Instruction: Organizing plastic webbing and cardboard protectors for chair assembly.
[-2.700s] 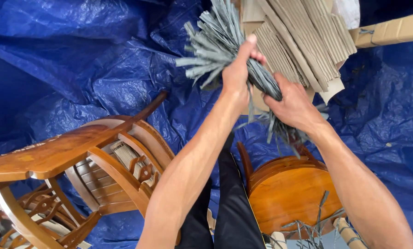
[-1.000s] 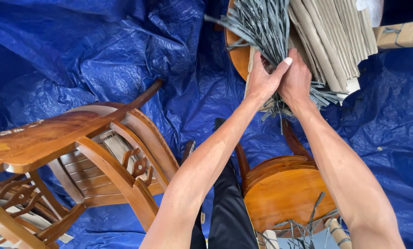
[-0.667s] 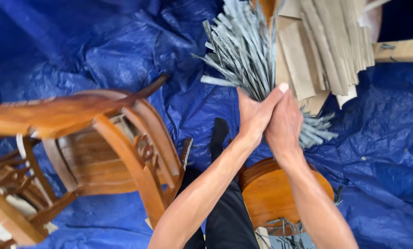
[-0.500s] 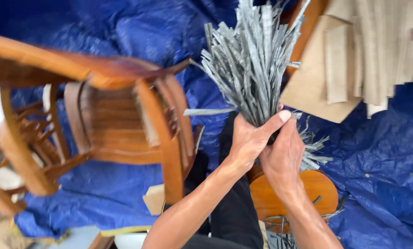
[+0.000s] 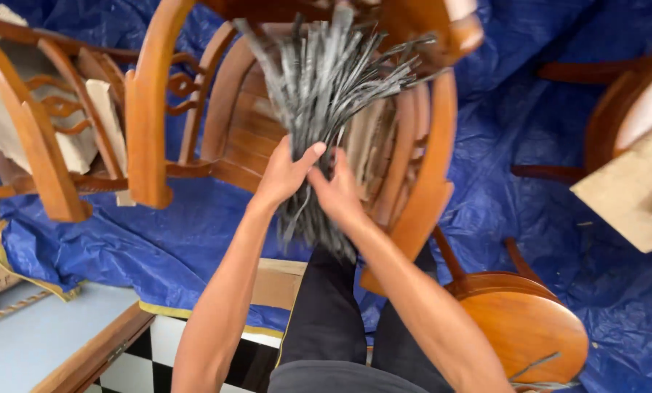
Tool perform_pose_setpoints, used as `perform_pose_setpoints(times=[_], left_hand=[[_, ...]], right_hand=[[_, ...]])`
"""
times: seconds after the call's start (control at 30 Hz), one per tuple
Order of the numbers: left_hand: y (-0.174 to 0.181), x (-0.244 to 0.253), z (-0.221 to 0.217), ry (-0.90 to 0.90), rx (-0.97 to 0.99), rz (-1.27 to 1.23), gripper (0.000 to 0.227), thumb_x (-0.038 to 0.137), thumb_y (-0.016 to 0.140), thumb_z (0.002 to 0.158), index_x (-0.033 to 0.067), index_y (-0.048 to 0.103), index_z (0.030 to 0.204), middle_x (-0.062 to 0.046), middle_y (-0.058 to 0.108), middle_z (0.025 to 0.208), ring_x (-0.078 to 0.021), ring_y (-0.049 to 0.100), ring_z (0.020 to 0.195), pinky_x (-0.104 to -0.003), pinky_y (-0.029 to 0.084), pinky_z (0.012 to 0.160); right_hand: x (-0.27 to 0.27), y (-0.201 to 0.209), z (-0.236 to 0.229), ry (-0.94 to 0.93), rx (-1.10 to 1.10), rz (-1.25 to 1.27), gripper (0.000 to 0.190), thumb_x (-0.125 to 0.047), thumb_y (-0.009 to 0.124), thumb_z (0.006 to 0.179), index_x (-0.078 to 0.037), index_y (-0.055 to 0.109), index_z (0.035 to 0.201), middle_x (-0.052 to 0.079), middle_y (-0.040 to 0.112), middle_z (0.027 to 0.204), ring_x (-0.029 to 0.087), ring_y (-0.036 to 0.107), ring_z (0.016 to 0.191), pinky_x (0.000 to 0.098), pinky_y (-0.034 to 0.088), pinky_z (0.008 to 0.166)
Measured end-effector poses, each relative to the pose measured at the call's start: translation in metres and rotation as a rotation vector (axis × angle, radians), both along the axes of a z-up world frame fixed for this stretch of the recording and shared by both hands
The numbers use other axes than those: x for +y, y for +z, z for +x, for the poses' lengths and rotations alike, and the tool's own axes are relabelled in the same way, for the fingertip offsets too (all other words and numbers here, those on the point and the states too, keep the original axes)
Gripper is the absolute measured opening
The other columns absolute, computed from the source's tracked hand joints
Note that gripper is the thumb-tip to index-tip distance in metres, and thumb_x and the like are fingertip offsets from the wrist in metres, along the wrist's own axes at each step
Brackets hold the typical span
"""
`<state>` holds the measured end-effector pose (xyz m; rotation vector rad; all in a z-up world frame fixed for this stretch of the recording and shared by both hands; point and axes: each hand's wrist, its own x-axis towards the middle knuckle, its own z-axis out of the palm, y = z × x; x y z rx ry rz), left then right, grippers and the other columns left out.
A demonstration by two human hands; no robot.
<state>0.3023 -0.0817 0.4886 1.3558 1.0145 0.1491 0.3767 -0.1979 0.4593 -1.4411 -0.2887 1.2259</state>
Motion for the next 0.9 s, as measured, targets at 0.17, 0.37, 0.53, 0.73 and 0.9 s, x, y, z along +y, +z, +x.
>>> perform_pose_setpoints(times=[0.17, 0.37, 0.53, 0.73, 0.9], left_hand=[[-0.148, 0.037, -0.072, 0.109, 0.025, -0.124, 0.039, 0.028, 0.068, 0.099, -0.0041, 0.068, 0.121, -0.011, 0.073, 0.110, -0.0176, 0.063, 0.096, -0.035, 0.053, 0.086], [-0.165, 0.053, -0.091, 0.099, 0.120, -0.170, 0.036, 0.026, 0.065, 0.099, -0.0027, 0.067, 0.122, -0.008, 0.075, 0.110, -0.0165, 0.068, 0.097, -0.034, 0.054, 0.084], [-0.161, 0.069, -0.098, 0.033, 0.082, -0.066, 0.034, 0.023, 0.072, 0.092, -0.0027, 0.072, 0.115, -0.011, 0.078, 0.104, -0.0178, 0.071, 0.091, -0.034, 0.057, 0.082], [-0.155, 0.072, -0.096, 0.088, 0.193, -0.011, 0.034, 0.025, 0.073, 0.090, -0.0002, 0.073, 0.113, -0.012, 0.079, 0.100, -0.0187, 0.073, 0.090, -0.035, 0.056, 0.081], [-0.158, 0.069, -0.092, 0.034, 0.046, 0.009, 0.035, 0.025, 0.076, 0.089, -0.0028, 0.072, 0.111, -0.013, 0.079, 0.100, -0.0205, 0.072, 0.090, -0.037, 0.056, 0.082]], right_hand=[[0.049, -0.082, -0.031, -0.018, 0.121, -0.126, 0.045, -0.017, 0.072, 0.090, 0.000, 0.060, 0.130, 0.013, 0.070, 0.123, 0.019, 0.063, 0.108, 0.0358, 0.051, 0.096], [0.060, -0.125, -0.036, 0.047, 0.095, -0.412, 0.042, -0.025, 0.074, 0.091, -0.002, 0.062, 0.125, 0.010, 0.070, 0.121, 0.022, 0.065, 0.108, 0.0406, 0.050, 0.093], [0.071, -0.117, -0.041, 0.074, 0.180, -0.346, 0.044, -0.027, 0.076, 0.088, -0.005, 0.062, 0.124, 0.010, 0.069, 0.119, 0.023, 0.066, 0.110, 0.0422, 0.052, 0.094], [0.078, -0.123, -0.049, 0.010, 0.127, -0.420, 0.044, -0.023, 0.079, 0.089, -0.002, 0.060, 0.123, 0.012, 0.068, 0.119, 0.024, 0.066, 0.110, 0.0431, 0.052, 0.094], [0.082, -0.104, -0.046, 0.011, 0.142, -0.308, 0.041, -0.021, 0.073, 0.086, -0.001, 0.063, 0.120, 0.013, 0.069, 0.116, 0.027, 0.068, 0.107, 0.0456, 0.056, 0.092]])
